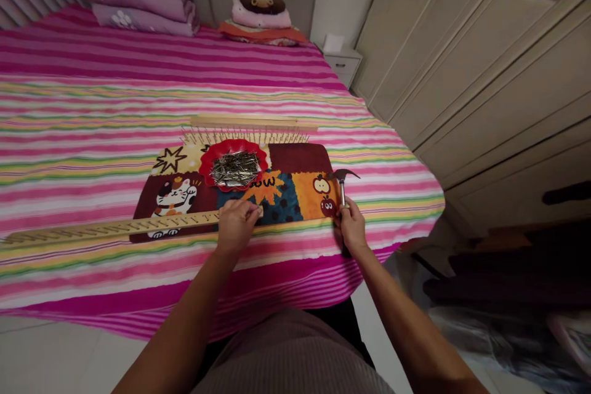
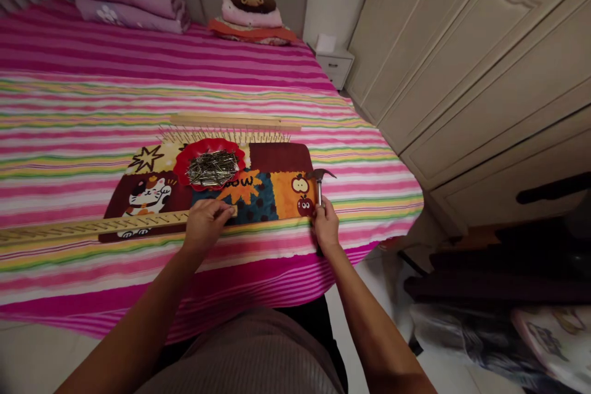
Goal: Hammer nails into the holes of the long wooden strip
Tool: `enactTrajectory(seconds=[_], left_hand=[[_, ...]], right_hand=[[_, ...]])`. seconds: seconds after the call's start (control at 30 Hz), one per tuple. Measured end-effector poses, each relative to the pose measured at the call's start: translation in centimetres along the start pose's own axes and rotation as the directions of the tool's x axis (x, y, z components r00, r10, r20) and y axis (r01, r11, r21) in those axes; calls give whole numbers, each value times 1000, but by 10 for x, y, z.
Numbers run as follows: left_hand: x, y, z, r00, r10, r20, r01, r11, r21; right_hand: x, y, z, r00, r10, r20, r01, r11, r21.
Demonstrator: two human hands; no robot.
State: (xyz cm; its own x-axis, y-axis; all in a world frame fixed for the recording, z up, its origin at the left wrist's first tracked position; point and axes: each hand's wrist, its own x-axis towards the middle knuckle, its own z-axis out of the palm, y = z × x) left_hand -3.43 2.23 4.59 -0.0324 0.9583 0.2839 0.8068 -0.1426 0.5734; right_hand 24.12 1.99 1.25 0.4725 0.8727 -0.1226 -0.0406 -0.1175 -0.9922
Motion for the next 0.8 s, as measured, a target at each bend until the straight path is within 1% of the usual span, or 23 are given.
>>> enactTrajectory(seconds=[0.03,0.07,0.13,0.17,0.2,0.27,0.3,0.33,0.4,0.5,0.57,0.7,0.73,0.8], left_hand=[[-1,0,0,1000,5,-4,-5,1000,3],[-1,0,1,1000,8,-8,-8,1000,6],[-2,-1,1,1000,13,-10,-12,1000,11],[-2,-2,1,1000,17,-8,-17,1000,12],[-3,-3,1,1000,26,-3,-25,1000,13],[-2,-5,2,999,46,9,-46,999,19],[-2,-6,2,998,57,15,-57,998,24],[-2,-6,2,998,67,21,-67,997,29],[-1,-7,3,996,82,32,-83,996,36],[0,-8,3,995,90,42,-91,995,44],[1,-8,3,995,89,41,-91,995,50],[2,-8,4,995,94,42,-96,994,43],[2,-8,4,995,91,44,-93,995,44],[3,-7,3,996,77,54,-80,995,57]], right_hand=[[-8,-3,-1,997,-76,2,76,995,-66],[-17,-8,-1,988,-150,36,154,981,-122],[-40,-22,-1,947,-257,192,295,933,-206],[-51,-31,1,912,-287,293,360,903,-236],[-62,-39,3,863,-308,400,427,868,-253],[-81,-52,12,753,-352,556,552,798,-242],[-88,-57,17,705,-369,606,601,764,-234],[-93,-59,22,669,-381,638,639,733,-232],[-98,-60,30,627,-386,677,691,677,-254],[-97,-56,35,602,-368,709,734,603,-312],[-96,-56,34,597,-372,711,750,573,-330],[-96,-61,33,613,-404,679,746,579,-329],[-96,-63,33,616,-405,676,746,575,-336],[-96,-64,33,607,-391,692,758,545,-357]])
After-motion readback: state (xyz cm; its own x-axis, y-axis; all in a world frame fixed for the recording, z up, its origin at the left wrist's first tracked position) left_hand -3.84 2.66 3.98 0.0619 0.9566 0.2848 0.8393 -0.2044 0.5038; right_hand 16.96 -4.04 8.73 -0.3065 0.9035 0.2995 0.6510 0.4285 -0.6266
